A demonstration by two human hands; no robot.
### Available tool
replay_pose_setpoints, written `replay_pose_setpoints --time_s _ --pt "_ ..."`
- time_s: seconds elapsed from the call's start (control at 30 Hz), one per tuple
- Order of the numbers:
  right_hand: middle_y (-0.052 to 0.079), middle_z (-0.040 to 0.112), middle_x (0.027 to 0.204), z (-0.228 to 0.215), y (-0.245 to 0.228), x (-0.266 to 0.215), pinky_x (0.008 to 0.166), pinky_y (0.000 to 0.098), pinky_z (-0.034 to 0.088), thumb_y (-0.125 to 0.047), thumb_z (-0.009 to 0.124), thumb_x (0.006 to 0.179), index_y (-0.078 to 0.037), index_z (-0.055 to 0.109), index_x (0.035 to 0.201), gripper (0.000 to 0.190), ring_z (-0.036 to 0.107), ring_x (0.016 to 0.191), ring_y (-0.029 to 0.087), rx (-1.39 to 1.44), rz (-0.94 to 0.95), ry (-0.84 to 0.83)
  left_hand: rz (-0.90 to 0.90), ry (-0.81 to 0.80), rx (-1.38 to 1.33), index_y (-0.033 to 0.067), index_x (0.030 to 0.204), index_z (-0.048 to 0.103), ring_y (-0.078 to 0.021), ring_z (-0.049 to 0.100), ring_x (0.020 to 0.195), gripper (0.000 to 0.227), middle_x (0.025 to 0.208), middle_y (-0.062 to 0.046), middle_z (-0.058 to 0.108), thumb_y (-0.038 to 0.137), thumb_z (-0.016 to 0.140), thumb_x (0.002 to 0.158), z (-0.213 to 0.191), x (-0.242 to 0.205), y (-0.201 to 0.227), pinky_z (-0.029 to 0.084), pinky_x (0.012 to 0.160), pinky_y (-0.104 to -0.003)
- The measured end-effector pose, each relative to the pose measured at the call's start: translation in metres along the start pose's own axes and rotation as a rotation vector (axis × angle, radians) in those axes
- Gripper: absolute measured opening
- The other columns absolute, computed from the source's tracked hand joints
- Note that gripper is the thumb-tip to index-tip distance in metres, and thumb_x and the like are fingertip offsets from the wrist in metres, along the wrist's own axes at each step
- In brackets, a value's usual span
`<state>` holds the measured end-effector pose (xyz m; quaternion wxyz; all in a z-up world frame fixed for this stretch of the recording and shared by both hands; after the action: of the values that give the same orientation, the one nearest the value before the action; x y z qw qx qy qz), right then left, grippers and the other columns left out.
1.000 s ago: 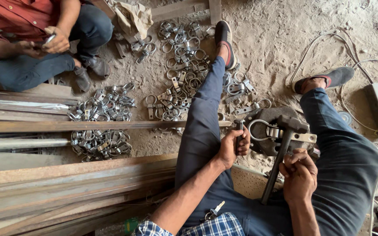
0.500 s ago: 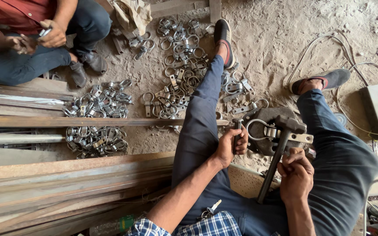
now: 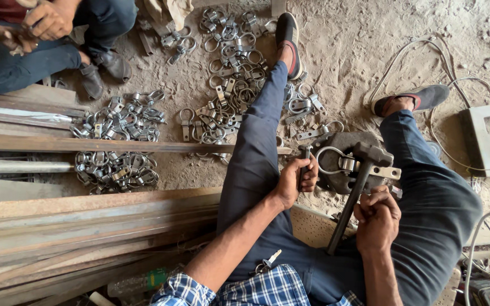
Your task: The person sits on the ground and repeatedly hammers a metal shackle held in a clamp. They adjust the shackle's position in the clamp and strike it with a hammer multiple times.
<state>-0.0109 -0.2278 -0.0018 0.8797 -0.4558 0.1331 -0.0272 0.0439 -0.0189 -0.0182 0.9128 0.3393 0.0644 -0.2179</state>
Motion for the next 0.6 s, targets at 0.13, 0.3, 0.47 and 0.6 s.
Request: replay_pose_setpoints --time_s 0.13,0.3,0.47,0.6 --pt "0.001 0.049 0.105 0.002 0.002 0.0 0.052 0.021 0.032 0.015 0.031 0.09 -0.005 0.056 0.085 0.033 0.036 0.067 0.007 -0.044 -0.036 -0.024 0.012 -0.001 0.006 0.0142 0.088 0.045 -0.0062 0.03 0.053 0.021 0.069 0.005 0.036 0.032 0.046 0.099 -0.001 0.0 0.001 0.025 0.044 -0.025" --pt "0.0 0.053 0.111 0.007 -0.001 0.0 0.051 0.0198 0.033 0.015 0.032 0.091 -0.006 0.057 0.084 0.034 0.036 0.066 0.006 -0.056 -0.009 0.004 0.01 -0.002 -0.012 0.0142 0.089 0.045 -0.0056 0.031 0.053 0.021 0.069 0.005 0.036 0.031 0.047 0.1 -0.001 0.001 0.0 0.025 0.044 -0.024" --pt "-0.001 0.053 0.114 0.012 -0.004 -0.002 0.05 0.0193 0.032 0.016 0.033 0.093 -0.006 0.058 0.084 0.035 0.037 0.066 0.006 -0.051 -0.017 0.002 0.027 0.001 0.005 0.014 0.088 0.046 -0.0058 0.032 0.052 0.02 0.068 0.005 0.037 0.031 0.046 0.099 -0.002 0.001 0.001 0.026 0.044 -0.024" --pt "-0.002 0.053 0.112 0.01 -0.004 -0.002 0.048 0.019 0.031 0.015 0.032 0.094 -0.006 0.057 0.081 0.035 0.037 0.066 0.006 -0.076 -0.018 0.008 0.046 0.007 0.052 0.0143 0.087 0.046 -0.006 0.033 0.051 0.021 0.067 0.005 0.037 0.032 0.045 0.099 -0.003 0.002 -0.001 0.027 0.042 -0.025"
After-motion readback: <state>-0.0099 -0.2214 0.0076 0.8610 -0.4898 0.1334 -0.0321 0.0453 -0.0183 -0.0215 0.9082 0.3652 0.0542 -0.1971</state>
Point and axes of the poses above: each hand's wrist, its own x-axis towards the middle knuckle, its own z-axis out of the palm, y = z × x, the point moved 5 cm from there along x, towards the middle knuckle
